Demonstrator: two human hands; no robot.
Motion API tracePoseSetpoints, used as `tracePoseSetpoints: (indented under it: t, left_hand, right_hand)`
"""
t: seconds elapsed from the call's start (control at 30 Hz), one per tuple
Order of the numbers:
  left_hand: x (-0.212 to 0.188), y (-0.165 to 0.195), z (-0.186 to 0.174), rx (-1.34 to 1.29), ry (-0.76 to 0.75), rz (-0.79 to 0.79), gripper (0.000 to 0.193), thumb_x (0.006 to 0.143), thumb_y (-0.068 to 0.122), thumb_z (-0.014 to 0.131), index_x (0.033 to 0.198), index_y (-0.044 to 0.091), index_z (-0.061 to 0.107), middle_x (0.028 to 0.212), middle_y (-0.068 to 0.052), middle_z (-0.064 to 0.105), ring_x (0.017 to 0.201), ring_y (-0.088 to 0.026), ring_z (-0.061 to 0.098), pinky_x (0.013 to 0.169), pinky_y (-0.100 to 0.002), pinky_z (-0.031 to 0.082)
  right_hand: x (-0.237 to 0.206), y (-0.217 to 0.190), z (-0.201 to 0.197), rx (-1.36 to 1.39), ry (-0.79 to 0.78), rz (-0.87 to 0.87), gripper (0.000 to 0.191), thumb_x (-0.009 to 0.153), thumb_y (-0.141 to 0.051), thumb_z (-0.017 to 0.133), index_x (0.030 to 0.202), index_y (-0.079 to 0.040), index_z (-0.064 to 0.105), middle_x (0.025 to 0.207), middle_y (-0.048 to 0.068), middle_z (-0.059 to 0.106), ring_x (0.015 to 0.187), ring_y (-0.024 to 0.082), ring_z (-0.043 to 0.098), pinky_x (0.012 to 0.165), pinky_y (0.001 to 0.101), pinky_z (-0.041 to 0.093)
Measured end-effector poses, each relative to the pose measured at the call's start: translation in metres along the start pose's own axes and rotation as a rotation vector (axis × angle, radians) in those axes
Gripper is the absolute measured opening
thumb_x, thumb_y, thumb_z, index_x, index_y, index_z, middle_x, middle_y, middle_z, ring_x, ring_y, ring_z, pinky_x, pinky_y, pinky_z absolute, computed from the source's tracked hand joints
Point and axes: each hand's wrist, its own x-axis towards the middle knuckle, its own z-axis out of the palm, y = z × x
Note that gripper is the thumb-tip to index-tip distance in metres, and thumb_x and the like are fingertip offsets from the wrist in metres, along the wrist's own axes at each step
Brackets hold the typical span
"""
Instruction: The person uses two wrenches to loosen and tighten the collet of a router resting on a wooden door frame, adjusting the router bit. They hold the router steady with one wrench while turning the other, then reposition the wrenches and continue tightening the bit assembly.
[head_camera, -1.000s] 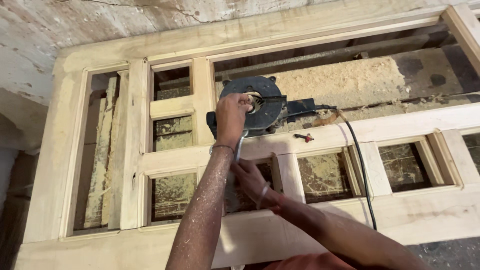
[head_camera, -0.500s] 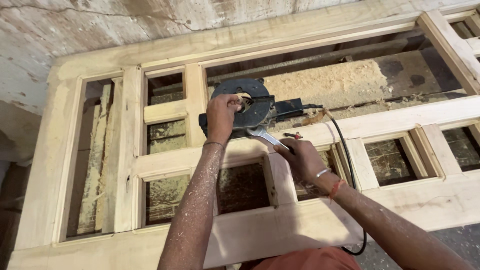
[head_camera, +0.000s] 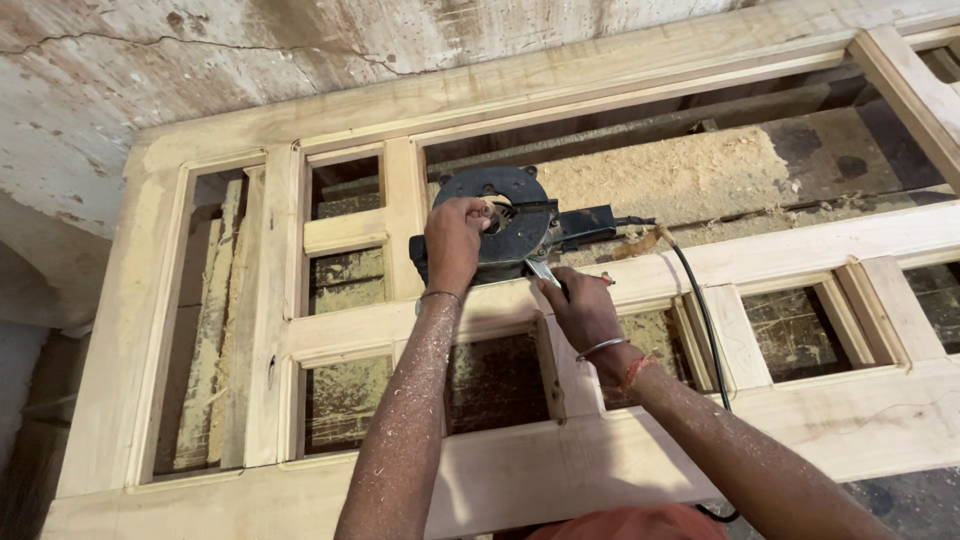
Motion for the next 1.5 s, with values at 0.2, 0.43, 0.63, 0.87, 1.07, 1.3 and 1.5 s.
tracePoseSetpoints:
  t: [0.2, 0.43, 0.63, 0.87, 1.07, 1.3, 1.5]
  left_hand:
    - [0.0, 0.002, 0.0, -0.028, -0.02, -0.042, 0.013, 0.083, -0.004, 0.075, 0.096, -0.001, 0.076, 0.09, -0.013, 0.076, 0.081, -0.022, 0.075, 0.075, -0.034, 0.06]
    - [-0.002, 0.0, -0.005, -0.042, -0.025, 0.002, 0.016, 0.081, -0.005, 0.077, 0.097, -0.003, 0.077, 0.09, -0.015, 0.075, 0.08, -0.021, 0.073, 0.074, -0.033, 0.059]
    - [0.0, -0.004, -0.01, -0.148, -0.002, -0.048, 0.027, 0.08, -0.008, 0.075, 0.107, -0.006, 0.072, 0.094, -0.013, 0.076, 0.08, -0.018, 0.073, 0.076, -0.03, 0.06]
    - [-0.013, -0.021, -0.021, -0.292, 0.064, -0.241, 0.024, 0.091, 0.007, 0.071, 0.115, 0.006, 0.073, 0.109, -0.006, 0.075, 0.096, -0.013, 0.071, 0.09, -0.026, 0.061]
    - [-0.076, -0.039, -0.048, -0.039, 0.144, -0.447, 0.026, 0.1, 0.021, 0.067, 0.119, 0.003, 0.07, 0.099, -0.011, 0.073, 0.073, -0.016, 0.062, 0.063, -0.028, 0.054]
    - [-0.098, -0.027, -0.056, -0.107, -0.079, -0.6, 0.029, 0.098, 0.025, 0.068, 0.115, 0.002, 0.076, 0.068, -0.011, 0.067, 0.047, -0.013, 0.05, 0.044, -0.032, 0.04]
    - [-0.093, -0.024, -0.056, 0.001, -0.094, -0.457, 0.028, 0.091, 0.029, 0.071, 0.109, 0.008, 0.079, 0.066, -0.005, 0.072, 0.047, -0.012, 0.06, 0.051, -0.033, 0.048]
  right_hand:
    - [0.009, -0.004, -0.002, 0.015, 0.018, -0.032, 0.035, 0.098, -0.028, 0.065, 0.105, 0.005, 0.069, 0.08, 0.026, 0.068, 0.072, 0.043, 0.067, 0.064, 0.0505, 0.052]
    - [0.029, -0.013, -0.011, -0.046, -0.178, 0.191, 0.036, 0.097, -0.036, 0.062, 0.097, -0.001, 0.069, 0.076, 0.026, 0.068, 0.074, 0.045, 0.067, 0.067, 0.0549, 0.051]
    - [0.029, -0.034, -0.01, 0.175, -0.253, 0.324, 0.039, 0.097, -0.033, 0.063, 0.079, 0.002, 0.065, 0.06, 0.019, 0.065, 0.055, 0.031, 0.068, 0.055, 0.0434, 0.054]
    - [0.036, -0.052, -0.007, 0.373, -0.256, 0.36, 0.037, 0.096, -0.026, 0.064, 0.07, 0.002, 0.067, 0.056, 0.01, 0.065, 0.046, 0.017, 0.066, 0.044, 0.0334, 0.053]
    - [0.032, -0.047, -0.011, 0.471, -0.282, 0.384, 0.034, 0.097, -0.024, 0.064, 0.075, 0.002, 0.068, 0.062, 0.009, 0.067, 0.048, 0.015, 0.065, 0.044, 0.0319, 0.052]
    - [0.029, -0.051, -0.003, 0.521, -0.321, 0.426, 0.029, 0.097, -0.022, 0.062, 0.081, 0.002, 0.066, 0.065, 0.009, 0.068, 0.051, 0.015, 0.066, 0.045, 0.0317, 0.053]
    - [0.009, -0.037, -0.012, 0.757, -0.463, 0.424, 0.025, 0.103, -0.023, 0.054, 0.103, 0.0, 0.065, 0.072, 0.006, 0.073, 0.062, 0.014, 0.073, 0.054, 0.0279, 0.058]
